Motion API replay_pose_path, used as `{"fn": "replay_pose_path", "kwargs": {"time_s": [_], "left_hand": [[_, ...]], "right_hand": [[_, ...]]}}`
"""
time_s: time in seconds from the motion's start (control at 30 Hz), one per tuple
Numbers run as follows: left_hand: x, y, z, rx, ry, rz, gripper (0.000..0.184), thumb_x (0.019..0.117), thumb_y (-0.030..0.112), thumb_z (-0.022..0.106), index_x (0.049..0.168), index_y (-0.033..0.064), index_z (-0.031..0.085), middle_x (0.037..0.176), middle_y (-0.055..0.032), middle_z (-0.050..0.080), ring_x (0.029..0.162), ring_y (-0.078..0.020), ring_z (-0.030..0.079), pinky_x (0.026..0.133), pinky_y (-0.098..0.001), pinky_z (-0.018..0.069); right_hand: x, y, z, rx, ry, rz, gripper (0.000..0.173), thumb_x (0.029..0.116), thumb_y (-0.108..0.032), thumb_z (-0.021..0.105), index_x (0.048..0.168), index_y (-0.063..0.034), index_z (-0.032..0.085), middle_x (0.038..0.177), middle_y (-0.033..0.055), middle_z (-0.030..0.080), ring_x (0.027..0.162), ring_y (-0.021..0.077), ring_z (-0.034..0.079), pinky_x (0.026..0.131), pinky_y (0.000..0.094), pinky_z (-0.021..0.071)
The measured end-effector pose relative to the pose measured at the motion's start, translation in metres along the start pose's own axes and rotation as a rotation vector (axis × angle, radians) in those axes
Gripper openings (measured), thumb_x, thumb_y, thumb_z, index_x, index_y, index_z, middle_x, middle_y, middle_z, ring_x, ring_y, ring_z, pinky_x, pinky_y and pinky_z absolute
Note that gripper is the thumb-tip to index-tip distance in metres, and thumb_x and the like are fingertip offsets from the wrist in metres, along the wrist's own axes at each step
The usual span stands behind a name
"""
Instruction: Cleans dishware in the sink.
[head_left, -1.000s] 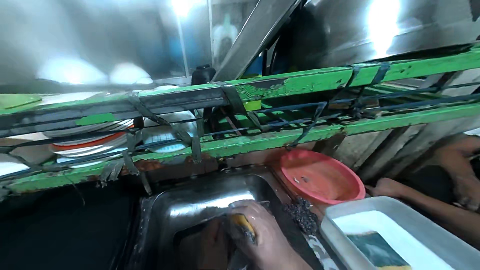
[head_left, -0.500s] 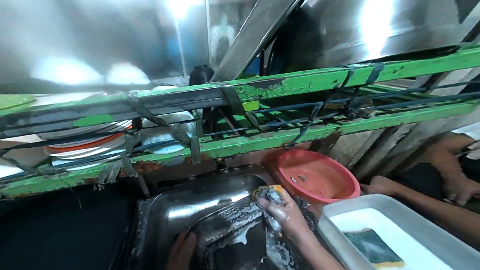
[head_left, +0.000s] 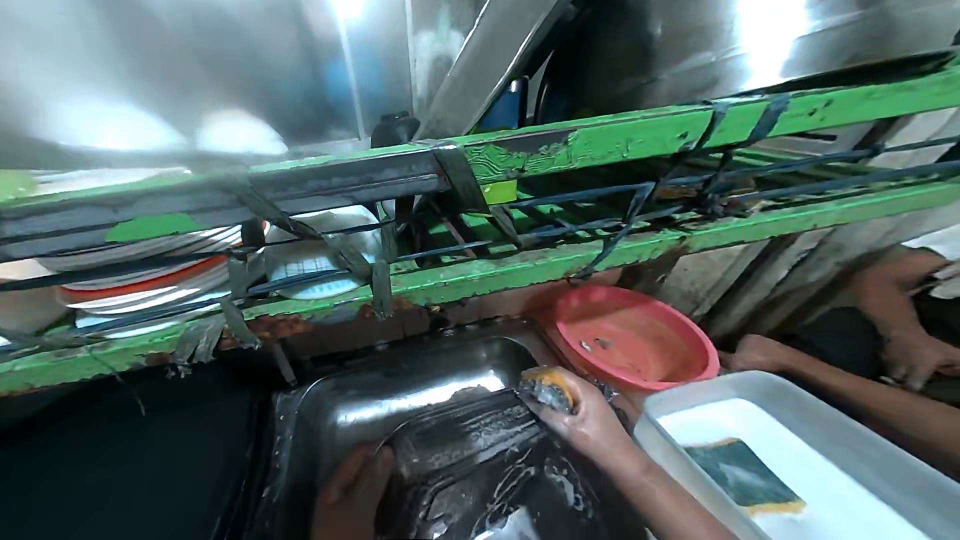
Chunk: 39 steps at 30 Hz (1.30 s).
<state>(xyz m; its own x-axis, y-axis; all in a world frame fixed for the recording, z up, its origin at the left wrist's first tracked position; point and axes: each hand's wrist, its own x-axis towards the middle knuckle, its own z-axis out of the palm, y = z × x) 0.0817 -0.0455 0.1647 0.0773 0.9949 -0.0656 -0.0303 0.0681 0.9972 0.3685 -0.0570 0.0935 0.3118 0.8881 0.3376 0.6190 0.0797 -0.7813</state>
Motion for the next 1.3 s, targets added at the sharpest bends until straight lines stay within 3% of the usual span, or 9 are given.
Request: {"fn": "replay_pose_path", "kwargs": {"time_s": [0.23,0.37,0.53,0.63,0.7,0.8,0.93,1.1,1.3], "left_hand": [[0.006,-0.029,0.032,0.129,-0.098,0.017,0.018,0.1017,0.010,0.052,0.094,0.0001,0.066,0.071,0.0046,0.061,0.061,-0.0017,0.059,0.060,-0.0231,0.0536],[0.003,-0.017,-0.001,-0.015,0.025,-0.014,0.022,0.1016,0.005,0.046,0.088,0.0105,0.062,0.066,0.0123,0.062,0.057,0.0009,0.060,0.056,-0.0206,0.0542],[0.013,-0.046,-0.028,-0.330,0.073,0.078,0.035,0.1020,0.010,0.037,0.088,0.0227,0.066,0.076,0.0133,0.071,0.069,0.0007,0.067,0.067,-0.0224,0.0593],[0.021,-0.060,-0.041,-0.343,-0.041,0.021,0.026,0.1018,0.019,0.042,0.098,0.0195,0.067,0.087,0.0082,0.076,0.082,-0.0029,0.072,0.076,-0.0271,0.0618],[0.031,-0.042,-0.046,0.102,-0.178,-0.051,0.017,0.0972,0.006,0.050,0.104,0.0070,0.066,0.090,0.0035,0.072,0.085,-0.0044,0.068,0.080,-0.0273,0.0586],[0.037,0.001,-0.009,0.671,-0.482,-0.145,0.032,0.1034,0.025,0.058,0.117,-0.0023,0.069,0.106,-0.0164,0.069,0.099,-0.0239,0.065,0.091,-0.0481,0.0515],[0.008,-0.003,0.041,0.264,-0.176,0.073,0.023,0.1027,0.014,0.051,0.093,0.0015,0.067,0.075,0.0034,0.061,0.068,-0.0017,0.059,0.066,-0.0234,0.0531],[0.003,-0.012,0.025,0.148,-0.080,0.045,0.023,0.1026,0.009,0.048,0.089,0.0035,0.066,0.072,0.0058,0.061,0.063,-0.0011,0.059,0.062,-0.0221,0.0531],[0.006,-0.031,0.044,0.290,-0.157,0.104,0.026,0.1036,0.010,0.047,0.100,-0.0065,0.067,0.080,-0.0023,0.063,0.071,-0.0027,0.059,0.070,-0.0245,0.0536]], "right_hand": [[-0.017,-0.080,0.042,0.029,-0.061,-0.467,0.040,0.0806,-0.024,0.079,0.115,-0.0072,0.070,0.116,0.0115,0.074,0.112,0.0276,0.069,0.097,0.0483,0.0556],[0.000,-0.017,0.008,0.086,-0.057,0.025,0.042,0.0843,-0.023,0.076,0.119,0.0002,0.071,0.119,0.0152,0.071,0.116,0.0235,0.066,0.104,0.0428,0.0520],[0.014,0.007,-0.008,0.794,0.206,0.523,0.029,0.0943,-0.008,0.057,0.123,-0.0038,0.055,0.085,0.0041,0.069,0.069,0.0099,0.067,0.061,0.0275,0.0587],[0.017,-0.006,-0.016,0.691,0.274,0.449,0.033,0.0912,-0.004,0.062,0.124,-0.0008,0.057,0.092,0.0057,0.070,0.076,0.0100,0.068,0.069,0.0284,0.0597],[0.018,-0.029,-0.024,0.504,0.253,0.354,0.041,0.0855,-0.003,0.071,0.125,-0.0002,0.059,0.099,0.0061,0.071,0.085,0.0095,0.069,0.078,0.0302,0.0594],[0.005,-0.071,-0.018,0.234,0.072,-0.044,0.039,0.0796,-0.013,0.076,0.116,-0.0041,0.067,0.104,0.0022,0.074,0.094,0.0068,0.070,0.085,0.0296,0.0607],[-0.003,-0.087,0.006,-0.007,-0.049,-0.563,0.037,0.0851,-0.028,0.075,0.118,-0.0117,0.069,0.112,0.0087,0.075,0.110,0.0227,0.070,0.095,0.0458,0.0574],[-0.001,-0.018,0.000,0.043,-0.051,-0.190,0.041,0.0838,-0.023,0.075,0.119,-0.0031,0.071,0.117,0.0112,0.073,0.111,0.0178,0.069,0.099,0.0379,0.0560],[-0.018,-0.073,0.032,-0.017,-0.033,-0.517,0.044,0.0789,-0.028,0.080,0.116,-0.0071,0.069,0.113,0.0118,0.074,0.111,0.0282,0.069,0.098,0.0493,0.0555]]}}
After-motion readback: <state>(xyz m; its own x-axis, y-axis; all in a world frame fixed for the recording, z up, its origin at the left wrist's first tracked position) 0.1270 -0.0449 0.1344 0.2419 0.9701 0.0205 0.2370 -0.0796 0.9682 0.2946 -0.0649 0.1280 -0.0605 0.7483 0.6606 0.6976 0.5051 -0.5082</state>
